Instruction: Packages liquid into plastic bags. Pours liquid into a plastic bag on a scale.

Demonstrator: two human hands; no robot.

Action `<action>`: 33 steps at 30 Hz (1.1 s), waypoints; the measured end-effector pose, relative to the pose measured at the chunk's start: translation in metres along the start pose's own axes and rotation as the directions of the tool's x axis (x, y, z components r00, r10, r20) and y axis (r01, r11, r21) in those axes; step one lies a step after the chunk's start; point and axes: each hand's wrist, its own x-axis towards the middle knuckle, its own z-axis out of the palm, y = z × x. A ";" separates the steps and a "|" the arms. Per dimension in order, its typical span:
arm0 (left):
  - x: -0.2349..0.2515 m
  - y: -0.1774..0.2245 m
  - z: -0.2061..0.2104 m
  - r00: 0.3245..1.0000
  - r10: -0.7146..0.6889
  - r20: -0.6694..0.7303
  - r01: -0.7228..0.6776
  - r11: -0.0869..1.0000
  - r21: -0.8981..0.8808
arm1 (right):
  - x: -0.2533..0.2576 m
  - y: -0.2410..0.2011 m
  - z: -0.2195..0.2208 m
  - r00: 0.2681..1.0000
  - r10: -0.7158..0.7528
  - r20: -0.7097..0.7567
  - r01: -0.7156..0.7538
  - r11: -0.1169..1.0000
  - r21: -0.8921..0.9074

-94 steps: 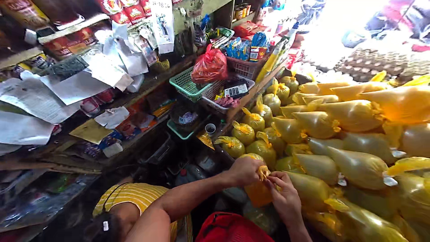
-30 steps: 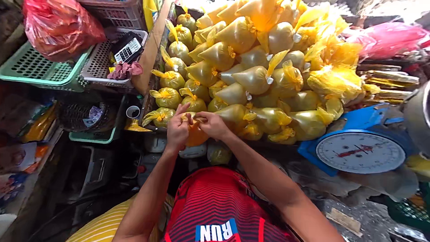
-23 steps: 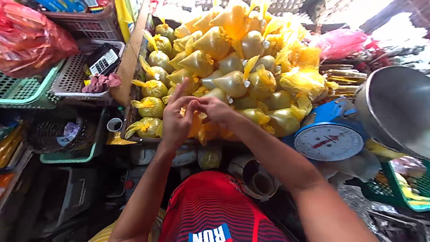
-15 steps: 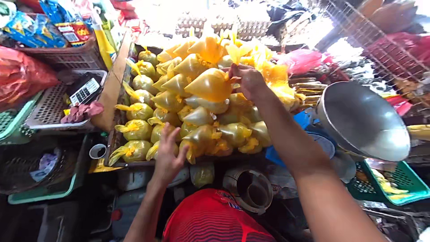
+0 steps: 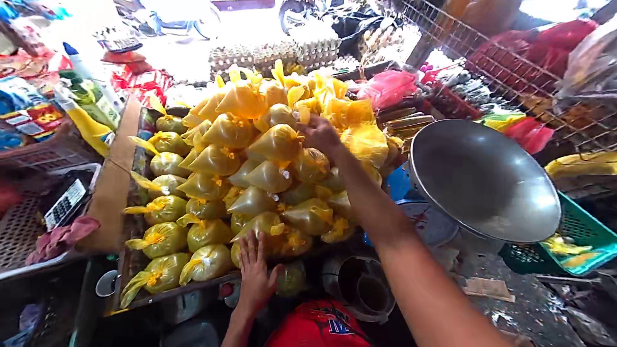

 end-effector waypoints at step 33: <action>0.106 0.085 -0.108 0.965 0.149 0.218 0.108 0.531 -0.840 | -0.167 -0.086 0.048 0.826 0.344 -0.447 -0.229 0.929 0.291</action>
